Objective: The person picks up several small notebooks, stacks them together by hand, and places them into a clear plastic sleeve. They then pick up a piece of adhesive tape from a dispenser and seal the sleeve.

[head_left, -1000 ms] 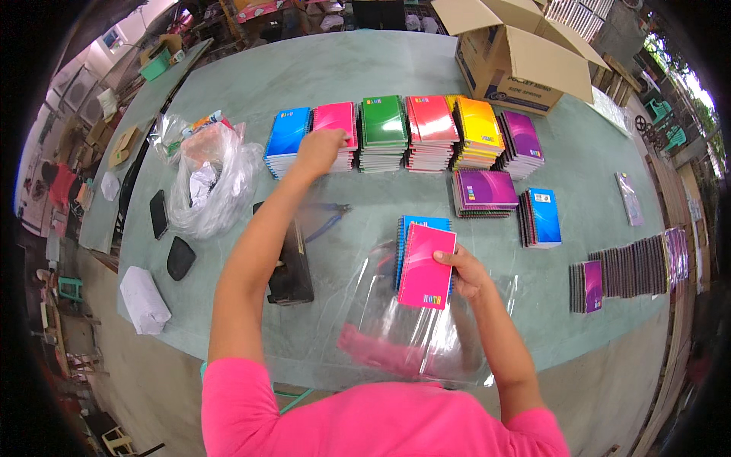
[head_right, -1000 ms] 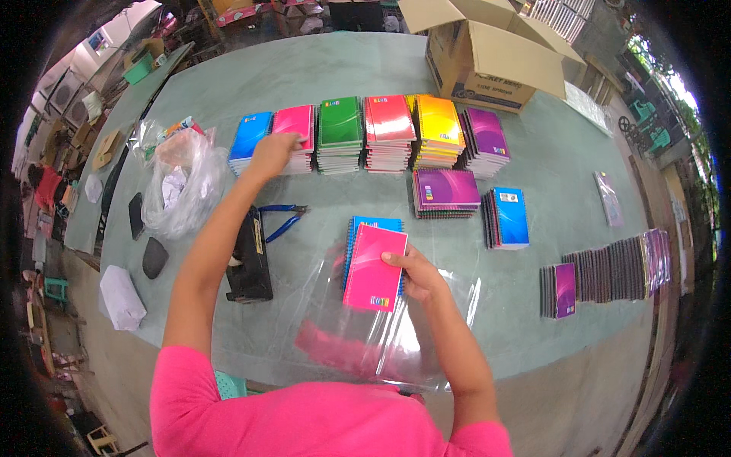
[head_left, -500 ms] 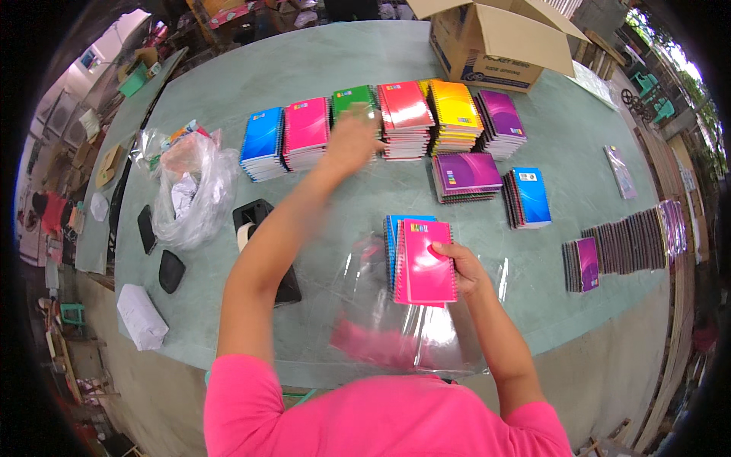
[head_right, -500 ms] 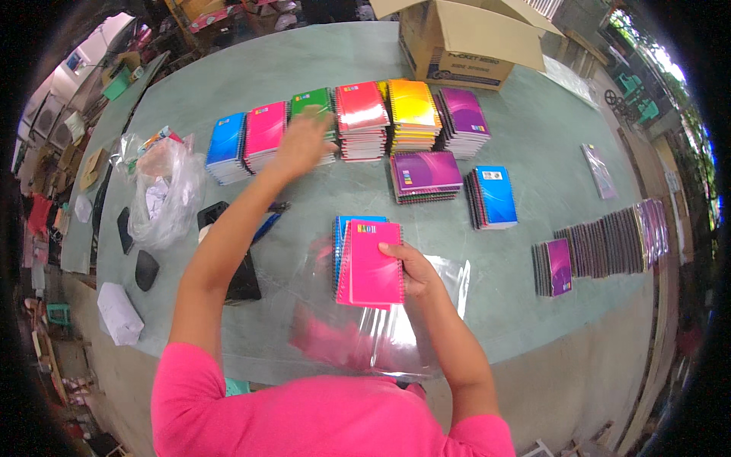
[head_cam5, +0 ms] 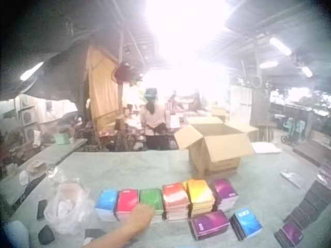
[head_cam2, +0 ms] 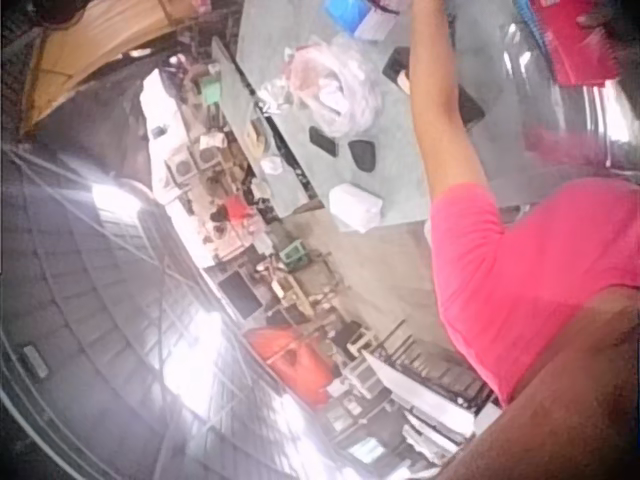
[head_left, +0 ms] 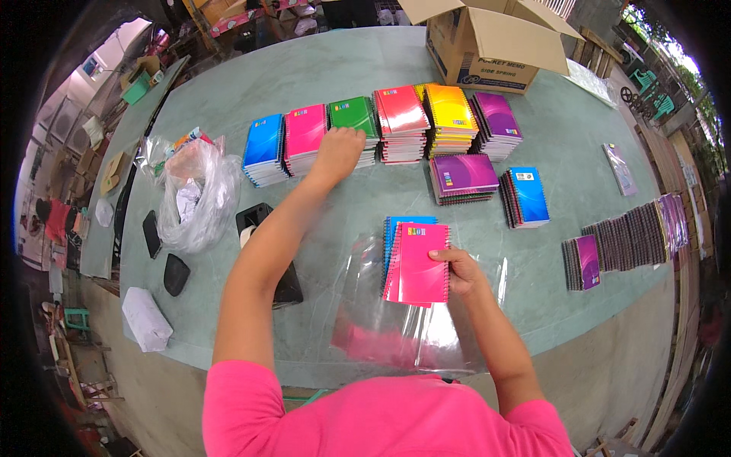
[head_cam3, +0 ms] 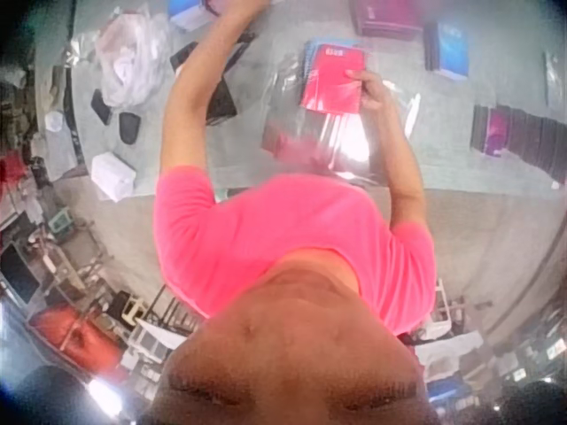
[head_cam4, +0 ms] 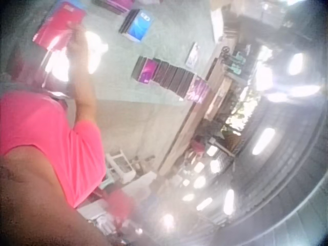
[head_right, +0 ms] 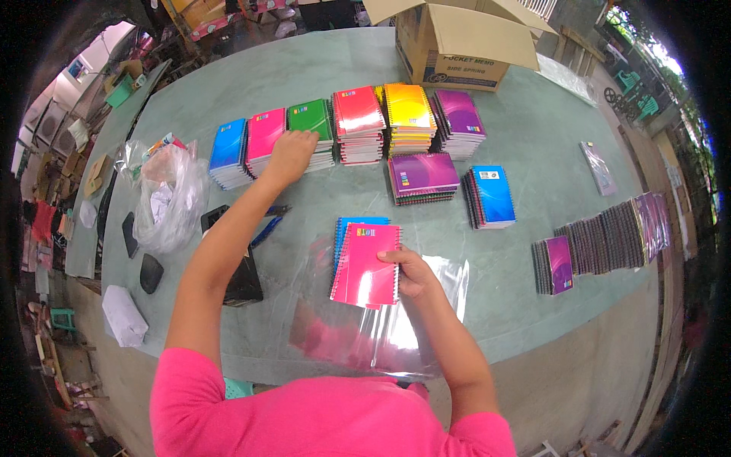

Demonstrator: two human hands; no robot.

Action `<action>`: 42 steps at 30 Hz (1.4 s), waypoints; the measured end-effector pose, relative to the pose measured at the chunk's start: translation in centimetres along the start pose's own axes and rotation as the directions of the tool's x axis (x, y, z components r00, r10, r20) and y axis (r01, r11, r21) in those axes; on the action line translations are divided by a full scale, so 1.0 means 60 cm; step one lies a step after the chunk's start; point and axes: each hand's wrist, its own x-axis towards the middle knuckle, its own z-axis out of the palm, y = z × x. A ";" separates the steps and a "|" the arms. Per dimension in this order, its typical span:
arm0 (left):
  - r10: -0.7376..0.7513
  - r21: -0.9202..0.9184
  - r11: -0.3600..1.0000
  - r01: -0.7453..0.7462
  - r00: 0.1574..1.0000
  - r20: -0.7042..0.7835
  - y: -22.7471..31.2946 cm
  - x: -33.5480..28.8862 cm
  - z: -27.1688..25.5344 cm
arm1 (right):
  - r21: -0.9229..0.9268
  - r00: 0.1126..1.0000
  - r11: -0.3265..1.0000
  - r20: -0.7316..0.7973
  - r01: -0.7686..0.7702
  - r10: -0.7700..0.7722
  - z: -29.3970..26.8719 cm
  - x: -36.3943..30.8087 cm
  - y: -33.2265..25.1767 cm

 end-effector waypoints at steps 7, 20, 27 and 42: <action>0.173 -0.925 0.376 -0.048 0.985 0.019 0.072 0.017 -0.180 | 0.306 0.999 0.952 0.045 -0.027 0.014 0.004 -0.021 -0.042; -0.076 -0.059 0.995 0.074 0.997 -0.023 -0.003 0.002 0.037 | 0.138 0.974 0.964 -0.049 0.227 -0.222 -0.012 -0.041 -0.017; -0.257 -0.289 0.946 0.150 0.889 -0.378 0.023 0.020 -0.086 | 0.096 0.982 0.978 -0.025 0.187 -0.185 0.003 -0.050 -0.009; 0.390 -0.610 0.679 -0.410 0.904 -0.173 0.256 -0.106 -0.116 | 0.161 0.994 0.984 0.052 0.082 -0.091 -0.003 -0.123 0.011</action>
